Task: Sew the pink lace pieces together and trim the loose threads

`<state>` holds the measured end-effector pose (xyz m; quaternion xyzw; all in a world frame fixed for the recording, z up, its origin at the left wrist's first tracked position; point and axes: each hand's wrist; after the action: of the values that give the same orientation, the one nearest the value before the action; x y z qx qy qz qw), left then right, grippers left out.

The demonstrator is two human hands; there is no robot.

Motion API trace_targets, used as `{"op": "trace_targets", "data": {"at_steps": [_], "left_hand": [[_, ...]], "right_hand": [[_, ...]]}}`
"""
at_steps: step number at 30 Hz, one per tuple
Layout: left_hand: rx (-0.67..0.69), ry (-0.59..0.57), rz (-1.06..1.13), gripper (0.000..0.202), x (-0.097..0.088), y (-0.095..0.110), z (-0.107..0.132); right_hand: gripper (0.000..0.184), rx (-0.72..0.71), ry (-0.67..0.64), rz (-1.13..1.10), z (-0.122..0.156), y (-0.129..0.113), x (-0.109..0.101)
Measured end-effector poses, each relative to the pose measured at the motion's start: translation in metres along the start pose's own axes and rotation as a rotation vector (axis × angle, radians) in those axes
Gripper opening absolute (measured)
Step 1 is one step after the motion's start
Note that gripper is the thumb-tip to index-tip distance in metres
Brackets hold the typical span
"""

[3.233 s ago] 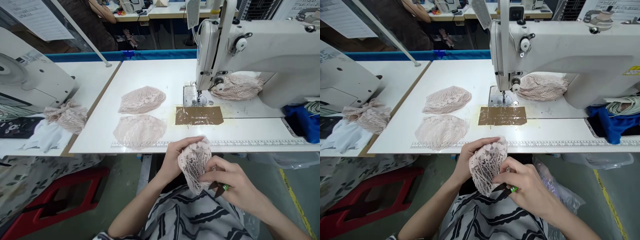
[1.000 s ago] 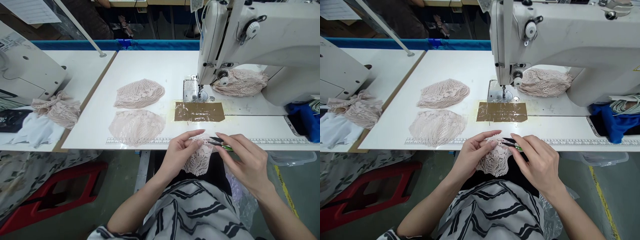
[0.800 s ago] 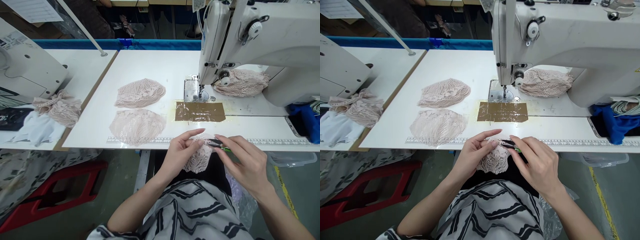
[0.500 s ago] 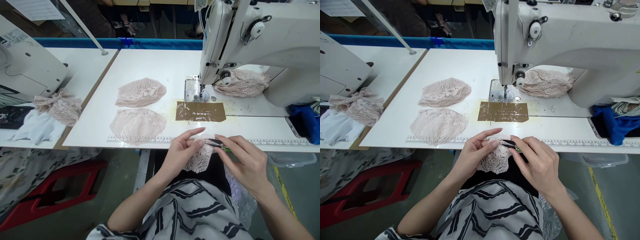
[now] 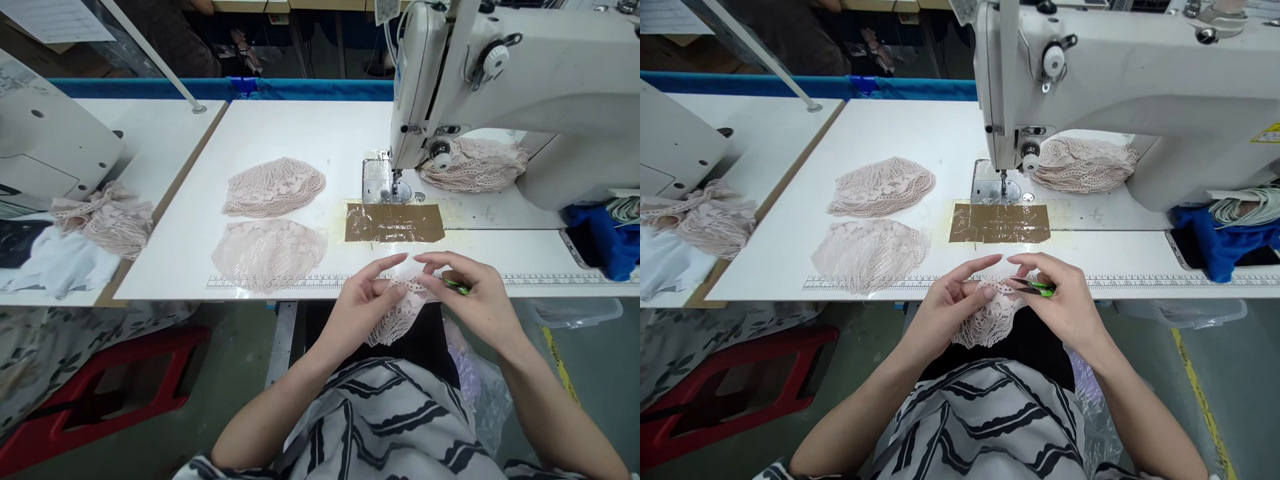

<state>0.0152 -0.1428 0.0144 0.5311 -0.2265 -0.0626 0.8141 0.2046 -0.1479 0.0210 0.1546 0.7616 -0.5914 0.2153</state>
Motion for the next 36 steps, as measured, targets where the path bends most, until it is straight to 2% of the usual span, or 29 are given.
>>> {"op": "trace_targets", "data": {"at_steps": [2, 5, 11, 17, 21, 25, 36], "left_hand": [[-0.011, -0.009, -0.002, 0.055, 0.0, 0.001, 0.0], [-0.021, -0.016, -0.015, 0.057, -0.001, 0.0, 0.0], [-0.031, -0.027, -0.056, 0.054, -0.003, -0.002, 0.0], [-0.054, -0.012, -0.091, 0.056, -0.002, 0.0, 0.0], [-0.044, -0.006, -0.089, 0.054, -0.002, -0.001, -0.001], [-0.034, 0.005, -0.089, 0.053, -0.003, -0.003, -0.002], [-0.021, 0.038, -0.108, 0.054, -0.003, 0.0, -0.001]], "right_hand": [[0.016, 0.024, -0.001, -0.066, -0.004, 0.003, 0.003], [0.016, 0.031, 0.03, -0.105, -0.005, 0.005, 0.005], [0.015, -0.009, 0.105, -0.022, -0.005, 0.001, 0.004], [0.015, -0.012, 0.117, -0.026, -0.007, 0.001, 0.004], [0.018, -0.077, 0.116, 0.025, -0.004, 0.006, 0.005], [0.027, -0.198, 0.129, 0.186, 0.0, 0.009, 0.002], [0.033, -0.472, 0.117, 0.677, 0.022, 0.014, -0.013]]}}
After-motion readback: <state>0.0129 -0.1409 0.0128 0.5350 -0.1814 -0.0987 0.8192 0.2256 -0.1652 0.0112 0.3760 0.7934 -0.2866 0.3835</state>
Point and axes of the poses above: each hand's wrist, its own z-axis away from the middle knuckle, its own x-axis out of the palm, y = z × x, and after that the axes turned 4 degrees about -x, right-handed
